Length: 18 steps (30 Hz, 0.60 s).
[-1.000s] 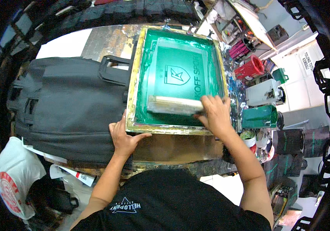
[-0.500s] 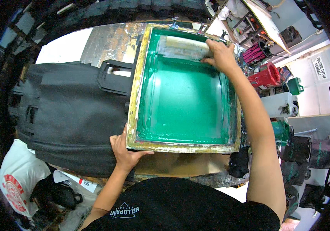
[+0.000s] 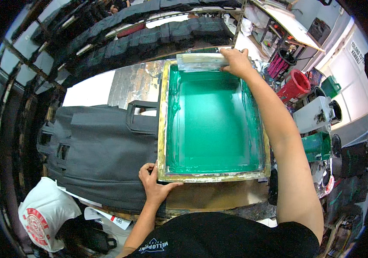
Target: The person performs screen printing on black fabric bags by placing a bag on the printing bed, lowering a screen, and using a squeegee to apply green ink through the stencil. The person lifts the screen and removes the printed bag before repeating the process with another bag.
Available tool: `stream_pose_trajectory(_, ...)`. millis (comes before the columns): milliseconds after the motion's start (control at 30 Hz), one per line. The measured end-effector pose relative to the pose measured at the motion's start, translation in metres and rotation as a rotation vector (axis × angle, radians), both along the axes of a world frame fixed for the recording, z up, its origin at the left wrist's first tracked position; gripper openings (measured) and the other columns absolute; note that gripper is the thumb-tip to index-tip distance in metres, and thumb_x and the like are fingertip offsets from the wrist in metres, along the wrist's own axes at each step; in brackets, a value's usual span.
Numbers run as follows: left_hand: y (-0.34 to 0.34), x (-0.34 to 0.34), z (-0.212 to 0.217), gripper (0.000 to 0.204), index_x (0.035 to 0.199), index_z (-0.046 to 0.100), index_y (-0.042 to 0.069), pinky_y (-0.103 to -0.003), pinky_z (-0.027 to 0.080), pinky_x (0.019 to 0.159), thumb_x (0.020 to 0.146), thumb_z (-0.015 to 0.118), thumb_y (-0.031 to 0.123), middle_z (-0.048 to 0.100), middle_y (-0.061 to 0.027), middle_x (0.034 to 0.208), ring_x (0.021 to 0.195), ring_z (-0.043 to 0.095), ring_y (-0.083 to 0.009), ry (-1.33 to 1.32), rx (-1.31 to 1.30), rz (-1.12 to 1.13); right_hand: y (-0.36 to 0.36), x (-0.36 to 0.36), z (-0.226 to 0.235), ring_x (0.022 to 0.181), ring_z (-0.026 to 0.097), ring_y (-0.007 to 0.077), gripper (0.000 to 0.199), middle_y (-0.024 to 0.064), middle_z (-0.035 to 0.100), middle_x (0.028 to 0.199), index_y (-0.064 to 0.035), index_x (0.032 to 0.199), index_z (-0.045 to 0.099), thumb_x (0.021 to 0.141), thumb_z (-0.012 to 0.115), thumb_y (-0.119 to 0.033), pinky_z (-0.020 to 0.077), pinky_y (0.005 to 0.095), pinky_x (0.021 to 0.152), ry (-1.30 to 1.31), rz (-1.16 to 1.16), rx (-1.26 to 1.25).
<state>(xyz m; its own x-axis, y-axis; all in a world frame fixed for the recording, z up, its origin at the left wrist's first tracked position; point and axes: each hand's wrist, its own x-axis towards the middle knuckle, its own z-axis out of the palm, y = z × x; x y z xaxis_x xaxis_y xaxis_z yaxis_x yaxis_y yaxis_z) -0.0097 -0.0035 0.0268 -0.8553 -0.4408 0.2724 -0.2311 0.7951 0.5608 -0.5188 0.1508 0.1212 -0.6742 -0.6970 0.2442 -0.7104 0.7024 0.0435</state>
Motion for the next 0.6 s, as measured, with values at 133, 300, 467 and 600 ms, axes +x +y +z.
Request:
stream_pose_trajectory(133, -0.001, -0.001, 0.012, 0.115, 0.146, 0.057, 0.003, -0.052, 0.036, 0.108, 0.052, 0.099, 0.056, 0.048, -0.0162, 0.134, 0.125, 0.045, -0.0362, -0.173, -0.003, -0.011, -0.009, 0.009, -0.025, 0.119, 0.062, 0.0269, 0.071, 0.0023, 0.067, 0.119, -0.0189, 0.136, 0.057, 0.073, 0.089, -0.024, 0.0427, 0.0622, 0.098, 0.155, -0.036, -0.065)
stream_pose_trajectory(300, -0.01, -0.068, 0.078, 0.119, 0.154, 0.049, 0.005, -0.055, 0.033, 0.117, 0.06, 0.093, 0.063, 0.046, -0.025, 0.15, 0.14, 0.043, -0.0425, -0.048, 0.009, -0.239, 0.003, 0.016, -0.048, 0.112, 0.064, 0.0273, 0.066, 0.0036, 0.067, 0.114, -0.0171, 0.13, 0.06, 0.071, 0.089, -0.022, 0.0489, 0.0505, 0.09, 0.201, 0.023, -0.104)
stream_pose_trajectory(467, -0.059, -0.263, 0.106, 0.095, 0.148, 0.056, 0.002, -0.052, 0.042, 0.113, 0.08, 0.08, 0.065, 0.057, -0.0253, 0.14, 0.135, 0.051, -0.0414, 0.209, -0.306, -0.31, -0.011, 0.011, -0.042, 0.108, 0.066, 0.0283, 0.06, 0.004, 0.067, 0.109, -0.0161, 0.124, 0.06, 0.071, 0.088, -0.022, 0.0522, 0.0472, 0.088, 0.18, 0.068, -0.134)
stream_pose_trajectory(600, -0.071, -0.4, 0.074, 0.082, 0.123, 0.068, 0.0, -0.048, 0.053, 0.095, 0.09, 0.061, 0.075, 0.069, -0.0222, 0.118, 0.112, 0.066, -0.0382, 0.204, -0.693, -0.288, 0.0, 0.007, -0.043, 0.107, 0.067, 0.0296, 0.061, 0.0049, 0.068, 0.112, -0.015, 0.125, 0.06, 0.071, 0.088, -0.022, 0.0538, 0.0475, 0.088, 0.153, 0.065, -0.13)
